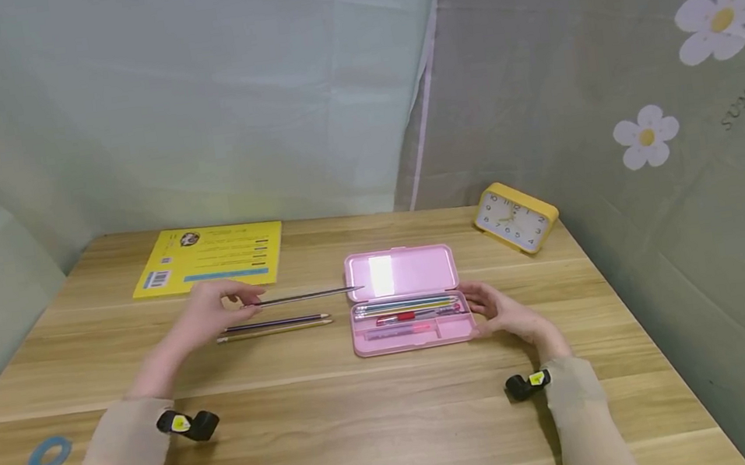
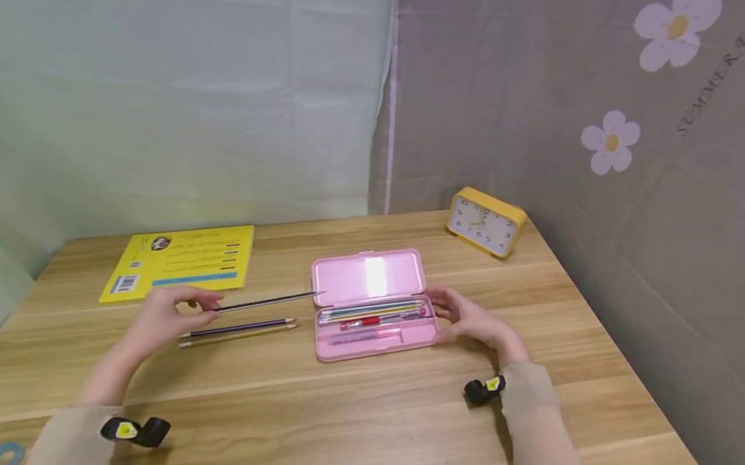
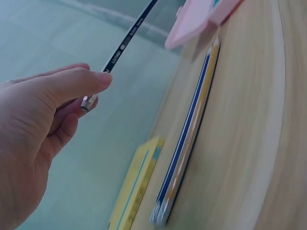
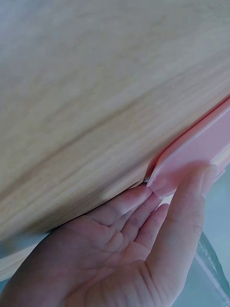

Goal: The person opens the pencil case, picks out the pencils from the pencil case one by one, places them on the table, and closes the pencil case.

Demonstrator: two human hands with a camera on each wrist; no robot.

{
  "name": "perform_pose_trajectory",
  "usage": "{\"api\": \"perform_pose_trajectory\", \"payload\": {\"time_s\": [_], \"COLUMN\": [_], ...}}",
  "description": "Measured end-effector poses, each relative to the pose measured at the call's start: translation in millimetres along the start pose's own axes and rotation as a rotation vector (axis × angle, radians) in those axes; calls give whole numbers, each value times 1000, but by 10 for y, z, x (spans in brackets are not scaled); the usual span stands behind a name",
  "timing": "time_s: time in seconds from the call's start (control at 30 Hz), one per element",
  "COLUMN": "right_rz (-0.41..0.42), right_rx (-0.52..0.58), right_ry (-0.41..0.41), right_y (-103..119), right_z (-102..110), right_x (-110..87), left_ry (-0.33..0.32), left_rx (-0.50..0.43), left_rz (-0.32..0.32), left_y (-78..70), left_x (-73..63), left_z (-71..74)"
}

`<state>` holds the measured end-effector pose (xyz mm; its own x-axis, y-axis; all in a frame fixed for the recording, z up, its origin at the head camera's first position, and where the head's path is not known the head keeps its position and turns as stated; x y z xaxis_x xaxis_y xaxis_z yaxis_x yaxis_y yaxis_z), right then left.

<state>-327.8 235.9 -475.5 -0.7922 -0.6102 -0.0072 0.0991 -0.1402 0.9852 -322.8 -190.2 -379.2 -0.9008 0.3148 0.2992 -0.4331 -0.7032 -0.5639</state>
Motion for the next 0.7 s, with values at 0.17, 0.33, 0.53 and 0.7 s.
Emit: {"api": "perform_pose_trajectory", "payload": {"time_s": [0.17, 0.33, 0.53, 0.7], "right_rz": [1, 3, 3, 5], "right_rx": [2, -4, -3, -3], "right_ry": [-2, -4, -3, 2], "right_y": [5, 7, 11, -2], "right_z": [-7, -1, -6, -2], "right_x": [7, 4, -4, 1], "left_ry": [46, 73, 130, 178], "left_rx": [0, -4, -25, -46], "left_rz": [78, 137, 158, 177], "left_y": [206, 356, 468, 550], "left_x": [-158, -271, -352, -401], "left_z": [124, 198, 161, 79]}}
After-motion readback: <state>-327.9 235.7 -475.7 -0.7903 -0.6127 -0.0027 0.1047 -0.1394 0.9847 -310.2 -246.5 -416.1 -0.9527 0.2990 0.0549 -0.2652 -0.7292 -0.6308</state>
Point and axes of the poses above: each hand's wrist, its own x-axis towards the middle knuckle, its own z-axis out of the back of the hand, y = z × x, the point moved 9 cm from there along x, towards the middle knuckle, and after that the axes turned 4 degrees about z, right-handed, at the moved point
